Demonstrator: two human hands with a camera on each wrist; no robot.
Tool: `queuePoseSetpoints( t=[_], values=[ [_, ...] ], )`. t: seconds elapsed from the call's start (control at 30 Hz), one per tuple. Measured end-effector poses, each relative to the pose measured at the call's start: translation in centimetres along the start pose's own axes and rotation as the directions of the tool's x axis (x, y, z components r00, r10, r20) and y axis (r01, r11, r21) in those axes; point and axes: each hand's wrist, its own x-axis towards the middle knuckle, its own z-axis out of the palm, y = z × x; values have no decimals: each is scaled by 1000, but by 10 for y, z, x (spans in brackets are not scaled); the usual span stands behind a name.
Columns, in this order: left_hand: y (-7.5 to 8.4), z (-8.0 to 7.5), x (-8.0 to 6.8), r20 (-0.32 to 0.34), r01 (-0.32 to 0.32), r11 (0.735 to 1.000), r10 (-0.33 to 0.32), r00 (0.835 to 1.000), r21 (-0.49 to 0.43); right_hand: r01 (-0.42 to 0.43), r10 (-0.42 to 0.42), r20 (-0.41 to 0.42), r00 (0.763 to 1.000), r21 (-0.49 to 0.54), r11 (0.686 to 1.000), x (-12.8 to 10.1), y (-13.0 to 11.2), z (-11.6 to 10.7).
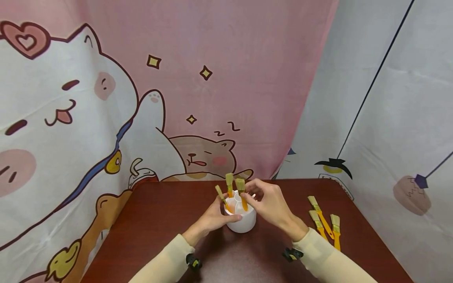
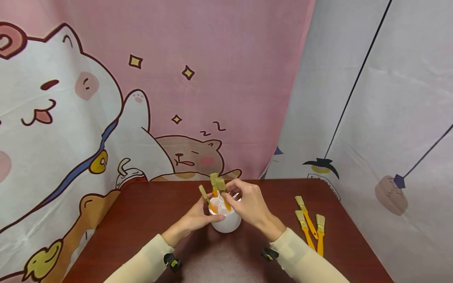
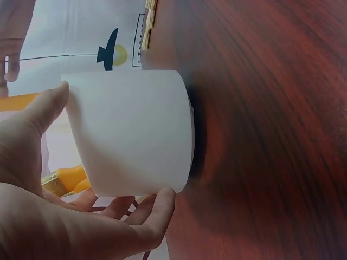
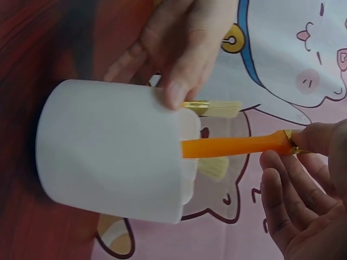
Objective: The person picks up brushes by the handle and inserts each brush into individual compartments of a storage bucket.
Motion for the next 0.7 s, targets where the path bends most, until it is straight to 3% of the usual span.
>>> queuePoseSetpoints(
  t=[0.7],
  values=[
    [-1, 0, 0, 8, -16, 1000, 16, 1000, -9, 28, -28, 86, 996, 0, 1000, -15, 26, 16]
  ],
)
